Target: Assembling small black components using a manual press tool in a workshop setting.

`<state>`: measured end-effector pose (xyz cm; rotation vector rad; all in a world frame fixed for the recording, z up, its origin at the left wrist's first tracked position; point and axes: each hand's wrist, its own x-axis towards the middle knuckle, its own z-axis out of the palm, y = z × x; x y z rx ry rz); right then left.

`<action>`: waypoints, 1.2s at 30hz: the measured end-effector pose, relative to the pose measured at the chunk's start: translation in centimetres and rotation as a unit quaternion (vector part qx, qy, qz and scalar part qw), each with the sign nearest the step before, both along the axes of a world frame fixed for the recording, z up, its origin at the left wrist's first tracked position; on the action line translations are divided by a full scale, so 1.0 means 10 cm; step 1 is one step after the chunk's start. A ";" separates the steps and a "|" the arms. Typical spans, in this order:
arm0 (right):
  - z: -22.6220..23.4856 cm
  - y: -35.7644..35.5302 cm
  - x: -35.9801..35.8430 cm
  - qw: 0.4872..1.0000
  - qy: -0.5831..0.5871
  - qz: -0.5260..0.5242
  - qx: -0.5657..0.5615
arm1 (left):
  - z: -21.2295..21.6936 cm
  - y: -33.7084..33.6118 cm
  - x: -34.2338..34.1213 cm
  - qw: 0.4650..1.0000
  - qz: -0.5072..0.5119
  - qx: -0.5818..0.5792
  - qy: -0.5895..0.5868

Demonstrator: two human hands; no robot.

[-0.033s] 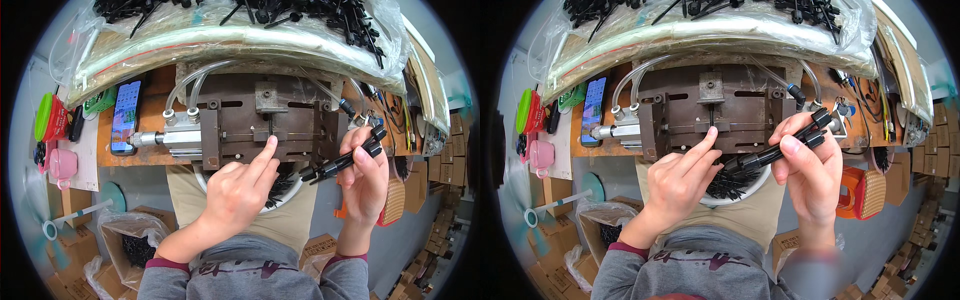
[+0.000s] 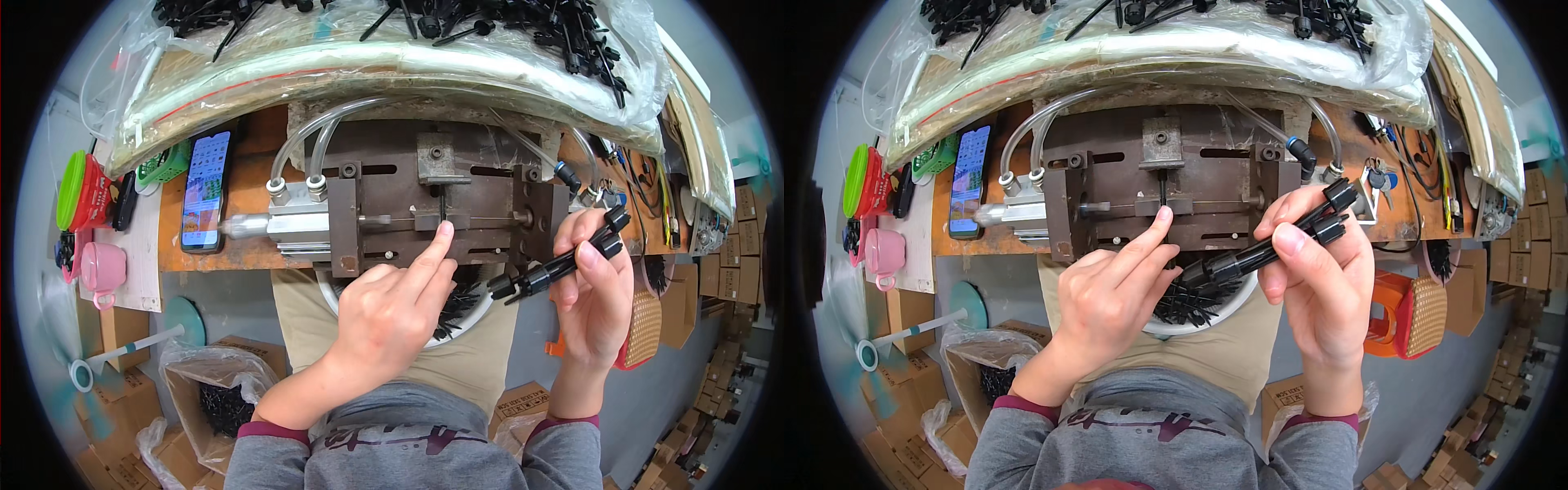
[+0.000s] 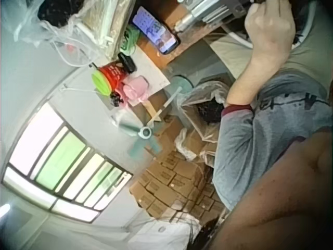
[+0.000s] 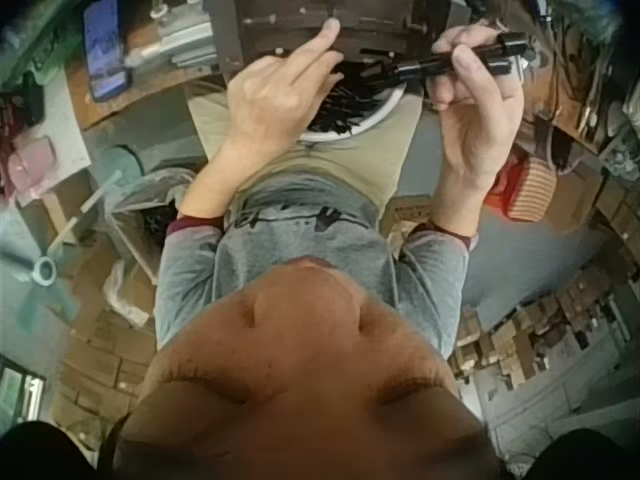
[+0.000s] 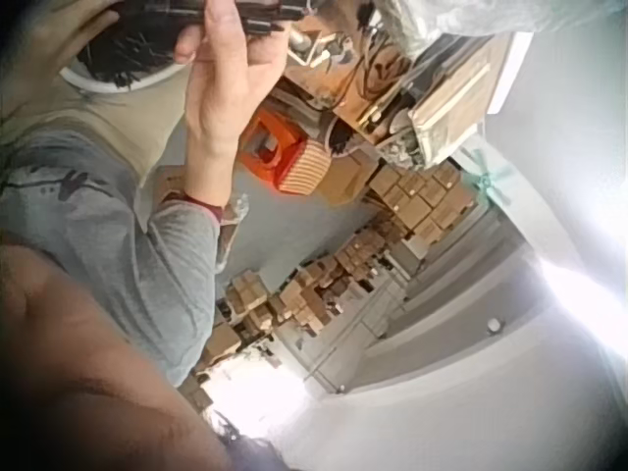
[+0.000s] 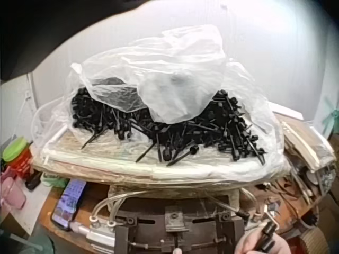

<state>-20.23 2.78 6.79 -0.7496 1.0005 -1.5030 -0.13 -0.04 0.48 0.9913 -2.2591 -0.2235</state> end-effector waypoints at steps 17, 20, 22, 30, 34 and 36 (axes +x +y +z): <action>-0.15 0.06 -0.03 0.998 -0.011 -0.057 0.006 | 0.26 0.14 0.23 0.960 -0.098 0.121 0.232; -0.16 0.07 -0.03 0.997 0.017 -0.069 -0.023 | 0.07 0.05 0.10 0.989 -0.033 0.034 0.139; -0.18 0.08 -0.04 0.997 0.028 -0.060 -0.034 | -0.05 0.03 0.04 0.995 -0.017 0.007 0.094; -0.21 0.13 -0.06 1.000 0.009 -0.019 -0.019 | -0.01 -0.03 -0.02 1.000 0.004 -0.013 0.016; -0.20 0.12 -0.01 1.000 -0.014 -0.012 0.006 | 0.00 -0.02 -0.01 1.000 -0.002 0.003 0.021; -0.21 0.12 0.02 1.000 -0.015 -0.006 0.018 | 0.05 -0.03 0.00 0.999 -0.014 0.020 0.037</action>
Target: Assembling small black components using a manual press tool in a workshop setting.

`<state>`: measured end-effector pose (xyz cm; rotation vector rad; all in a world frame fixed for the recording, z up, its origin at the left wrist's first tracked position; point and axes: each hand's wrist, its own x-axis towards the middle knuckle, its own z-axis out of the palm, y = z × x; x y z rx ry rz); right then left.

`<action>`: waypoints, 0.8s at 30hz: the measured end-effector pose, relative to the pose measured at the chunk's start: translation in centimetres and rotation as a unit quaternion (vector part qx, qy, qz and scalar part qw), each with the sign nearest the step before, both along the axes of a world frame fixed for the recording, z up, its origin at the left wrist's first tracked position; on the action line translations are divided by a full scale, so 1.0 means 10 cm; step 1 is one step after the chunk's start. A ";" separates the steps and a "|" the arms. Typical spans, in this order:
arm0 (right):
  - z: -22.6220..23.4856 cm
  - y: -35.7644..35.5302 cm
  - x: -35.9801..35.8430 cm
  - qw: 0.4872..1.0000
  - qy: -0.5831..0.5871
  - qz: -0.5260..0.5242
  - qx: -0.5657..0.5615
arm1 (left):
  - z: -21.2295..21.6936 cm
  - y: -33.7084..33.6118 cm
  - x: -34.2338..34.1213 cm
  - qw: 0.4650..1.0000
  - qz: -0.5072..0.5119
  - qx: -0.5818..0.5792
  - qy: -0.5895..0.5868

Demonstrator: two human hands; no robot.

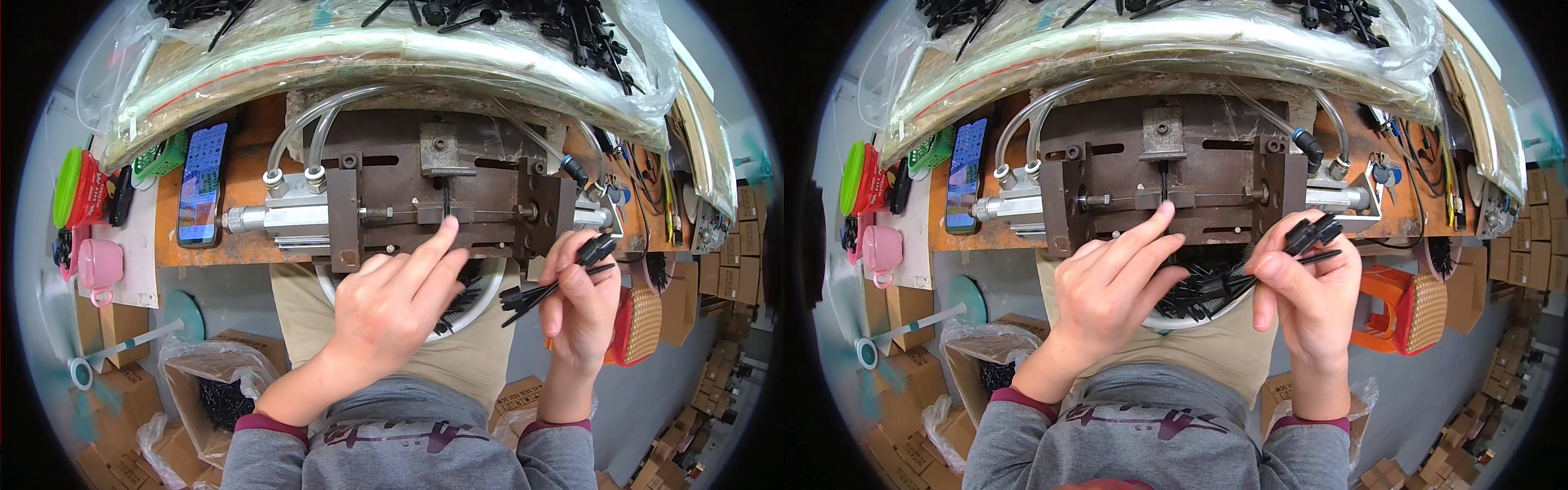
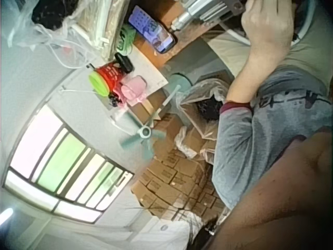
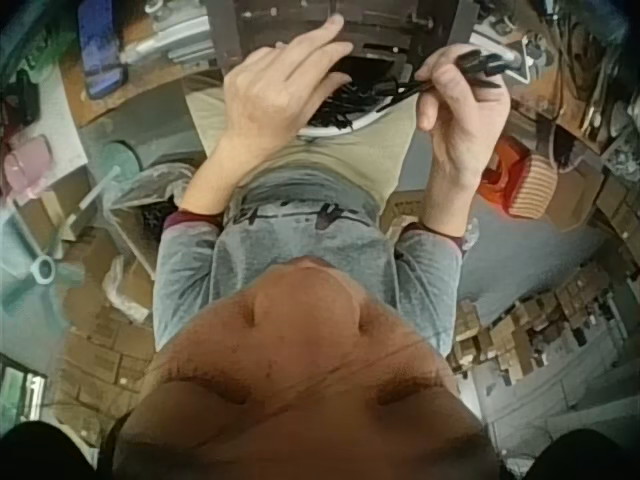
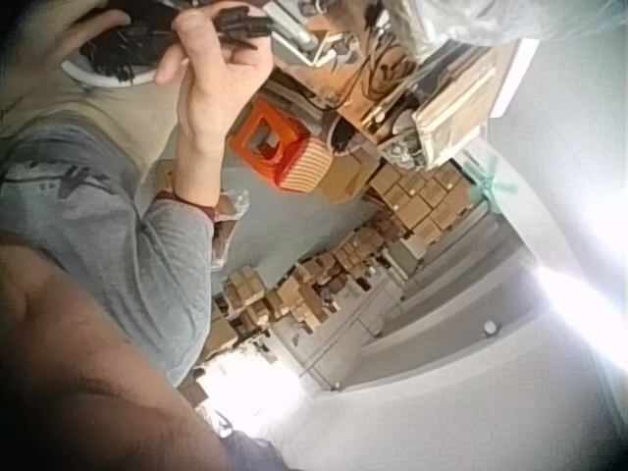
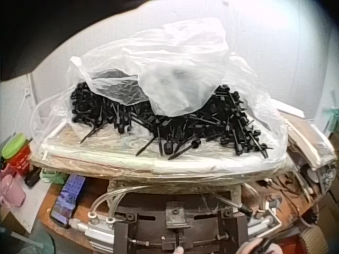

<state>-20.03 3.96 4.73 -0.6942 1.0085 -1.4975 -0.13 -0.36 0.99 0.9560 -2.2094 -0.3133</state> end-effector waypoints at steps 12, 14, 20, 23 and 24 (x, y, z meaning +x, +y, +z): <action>-0.04 -0.03 0.02 0.998 -0.051 0.044 -0.006 | 0.19 0.20 0.23 0.956 -0.214 0.116 0.162; -0.04 -0.02 -0.06 0.999 0.002 -0.026 -0.035 | 0.20 0.22 0.26 0.947 -0.215 0.153 0.184; -0.06 -0.02 0.06 0.965 0.182 -0.139 -0.126 | 0.01 0.09 0.12 0.997 -0.050 0.001 0.061; -0.08 0.01 0.13 0.934 0.288 -0.129 -0.165 | -0.09 0.05 0.05 0.999 -0.021 -0.025 -0.002; -0.09 0.03 0.15 0.918 0.330 -0.139 -0.172 | -0.08 0.05 0.03 1.000 -0.010 -0.024 -0.012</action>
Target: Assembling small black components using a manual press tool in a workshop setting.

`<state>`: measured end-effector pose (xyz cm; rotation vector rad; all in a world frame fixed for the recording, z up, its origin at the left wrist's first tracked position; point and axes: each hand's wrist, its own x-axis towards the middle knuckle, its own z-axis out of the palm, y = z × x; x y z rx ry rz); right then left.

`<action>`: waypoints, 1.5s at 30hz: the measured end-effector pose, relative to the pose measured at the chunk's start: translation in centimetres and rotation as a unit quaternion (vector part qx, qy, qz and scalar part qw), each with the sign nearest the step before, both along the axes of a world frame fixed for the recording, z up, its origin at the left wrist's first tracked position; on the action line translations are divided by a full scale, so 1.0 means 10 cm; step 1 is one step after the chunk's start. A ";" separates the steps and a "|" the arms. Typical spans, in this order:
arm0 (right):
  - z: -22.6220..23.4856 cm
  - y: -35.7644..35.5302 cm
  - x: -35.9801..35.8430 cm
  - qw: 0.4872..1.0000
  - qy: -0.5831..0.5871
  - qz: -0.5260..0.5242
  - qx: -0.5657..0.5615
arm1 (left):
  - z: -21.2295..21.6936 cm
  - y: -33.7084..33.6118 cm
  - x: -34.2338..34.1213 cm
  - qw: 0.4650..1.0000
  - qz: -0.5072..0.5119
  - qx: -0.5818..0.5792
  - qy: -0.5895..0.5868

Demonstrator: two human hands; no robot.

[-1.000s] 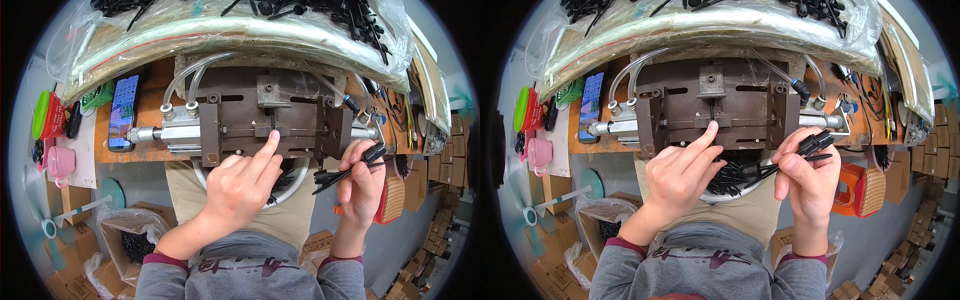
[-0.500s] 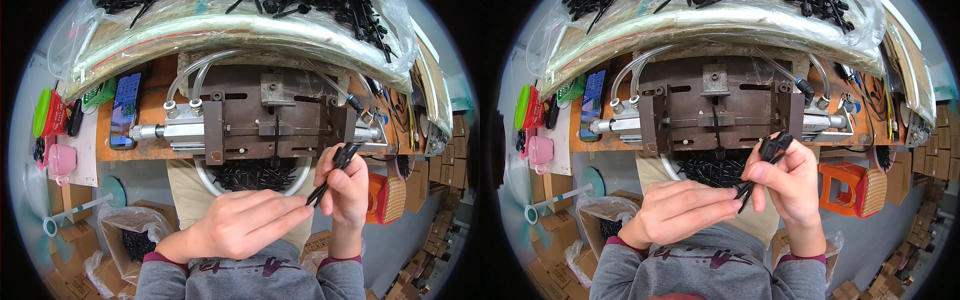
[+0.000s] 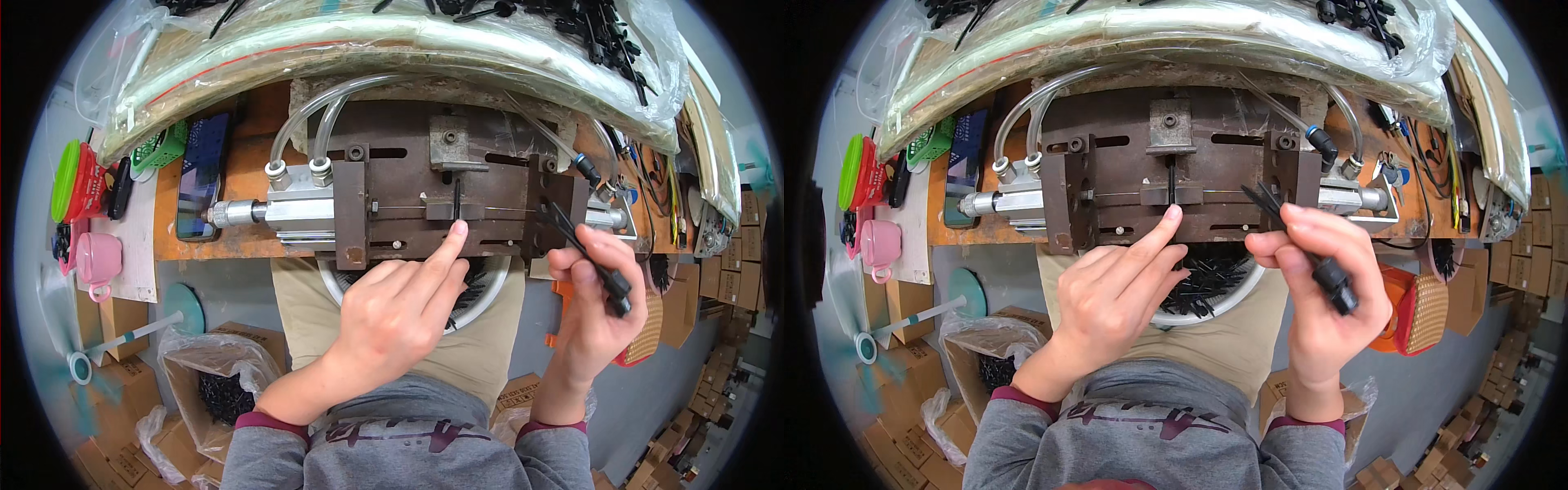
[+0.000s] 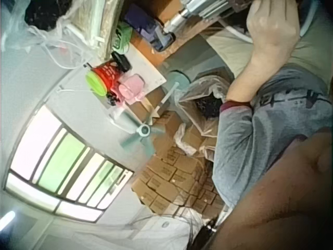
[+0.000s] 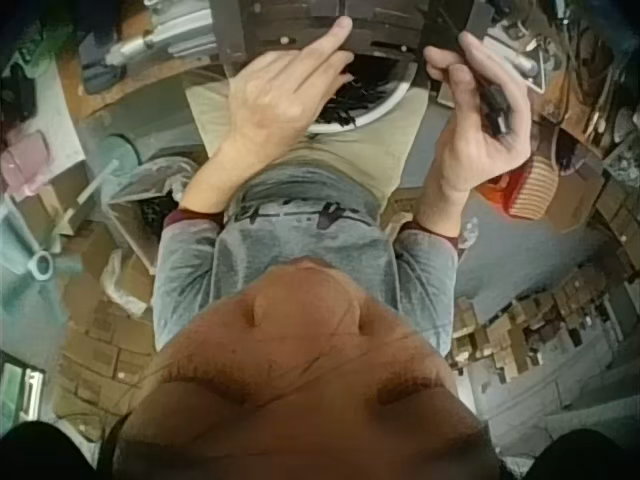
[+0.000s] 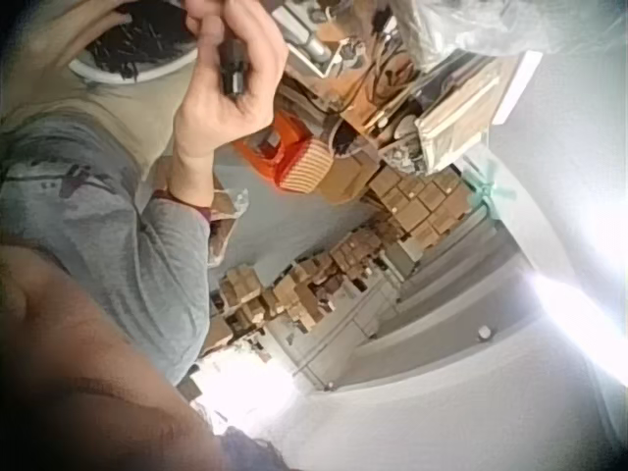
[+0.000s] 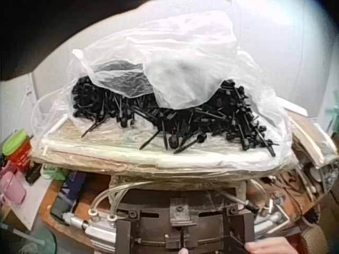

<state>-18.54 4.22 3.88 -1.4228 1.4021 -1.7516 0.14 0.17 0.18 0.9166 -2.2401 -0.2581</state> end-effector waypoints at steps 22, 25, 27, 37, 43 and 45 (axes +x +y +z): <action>-0.18 0.07 0.06 0.886 0.444 0.025 -0.133 | 0.24 0.12 0.10 0.972 -0.081 0.116 0.186; -0.19 0.05 0.09 0.920 0.372 -0.019 -0.121 | 0.08 0.11 0.08 0.985 -0.032 0.088 0.146; -0.17 0.07 0.03 0.933 0.340 0.016 -0.114 | 0.02 0.09 0.06 0.993 -0.013 0.068 0.095; -0.24 0.07 0.03 0.968 0.233 0.035 -0.089 | 0.07 -0.04 0.00 0.999 0.009 0.000 -0.039; -0.17 0.08 0.11 0.927 0.371 0.044 -0.034 | 0.02 -0.04 0.00 1.000 0.011 -0.007 -0.020; -0.18 0.06 0.13 0.921 0.384 0.052 -0.037 | 0.02 -0.04 0.00 1.000 0.011 -0.004 -0.015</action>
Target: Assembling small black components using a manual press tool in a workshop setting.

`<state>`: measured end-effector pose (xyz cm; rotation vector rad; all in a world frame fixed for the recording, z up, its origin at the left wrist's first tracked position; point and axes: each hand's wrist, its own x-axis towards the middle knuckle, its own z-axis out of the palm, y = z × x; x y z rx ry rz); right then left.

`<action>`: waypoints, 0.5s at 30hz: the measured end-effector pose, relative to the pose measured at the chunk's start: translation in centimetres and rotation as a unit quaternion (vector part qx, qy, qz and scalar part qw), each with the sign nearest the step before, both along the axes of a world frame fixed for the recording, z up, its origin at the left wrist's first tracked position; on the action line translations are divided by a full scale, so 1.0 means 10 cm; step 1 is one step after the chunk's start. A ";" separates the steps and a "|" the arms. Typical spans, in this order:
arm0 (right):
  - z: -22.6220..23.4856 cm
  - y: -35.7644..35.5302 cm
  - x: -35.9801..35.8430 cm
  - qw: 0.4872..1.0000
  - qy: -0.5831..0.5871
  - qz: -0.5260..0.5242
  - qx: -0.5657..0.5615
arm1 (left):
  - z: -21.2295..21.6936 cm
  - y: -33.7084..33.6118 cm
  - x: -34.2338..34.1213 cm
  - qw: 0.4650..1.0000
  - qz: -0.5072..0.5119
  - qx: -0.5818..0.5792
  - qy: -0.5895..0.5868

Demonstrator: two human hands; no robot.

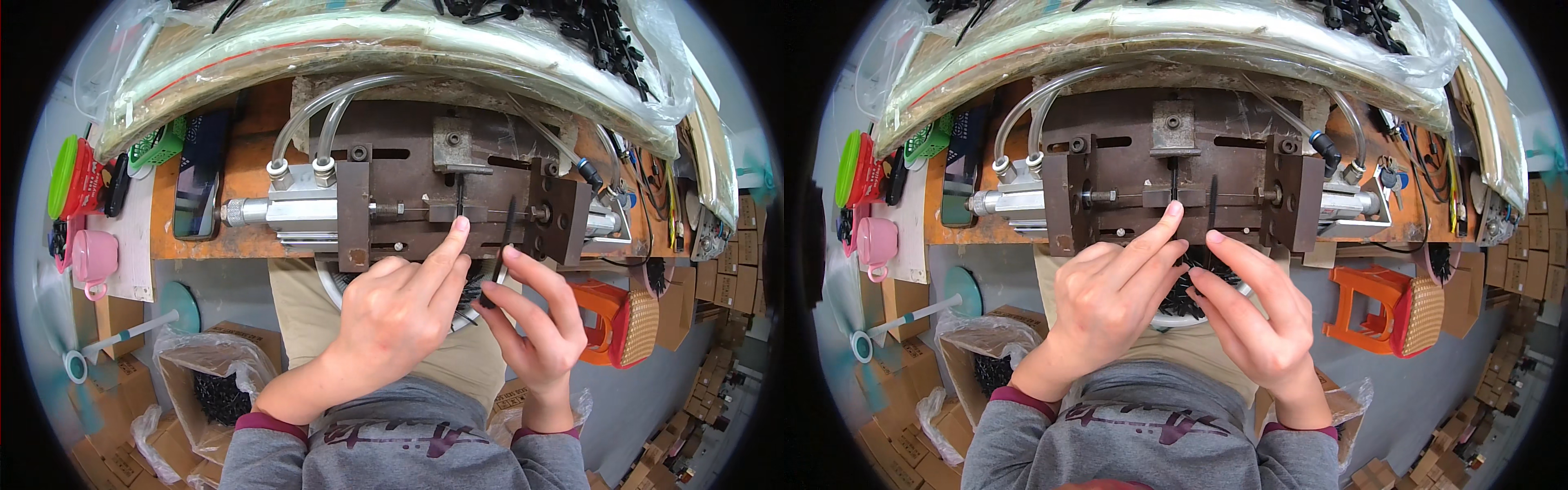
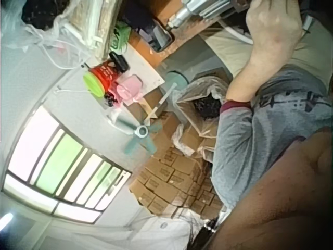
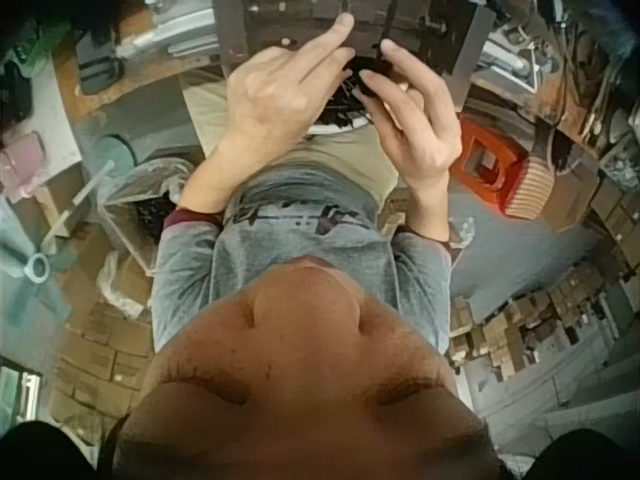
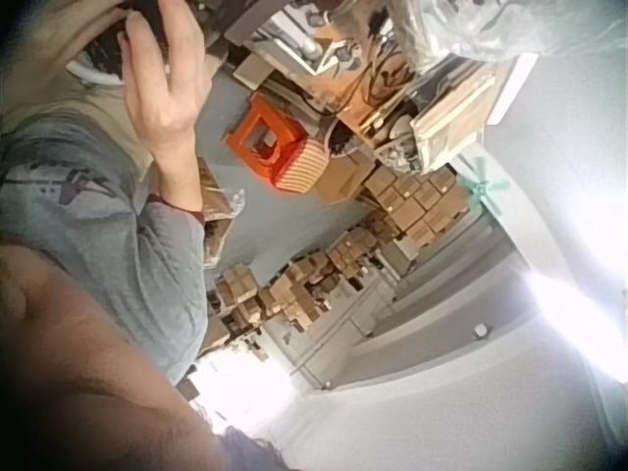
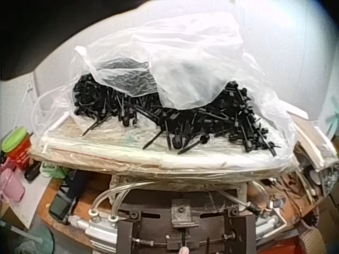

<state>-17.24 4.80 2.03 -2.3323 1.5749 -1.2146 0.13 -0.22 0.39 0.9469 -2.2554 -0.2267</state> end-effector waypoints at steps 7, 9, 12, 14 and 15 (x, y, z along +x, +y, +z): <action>-0.01 -0.10 0.07 0.997 0.076 0.013 0.026 | 0.08 0.10 0.30 0.987 -0.095 0.091 0.087; -0.03 -0.12 0.12 0.992 0.117 0.018 0.039 | 0.10 0.14 0.35 0.979 -0.077 0.120 0.145; -0.04 -0.19 0.19 0.987 0.157 0.004 0.034 | 0.13 0.22 0.44 0.951 -0.053 0.207 0.222; 0.00 -0.22 0.22 0.987 0.154 -0.012 0.050 | 0.10 0.22 0.53 0.929 -0.059 0.257 0.260; 0.02 -0.22 0.23 0.985 0.161 -0.013 0.054 | 0.08 0.19 0.57 0.924 -0.082 0.255 0.272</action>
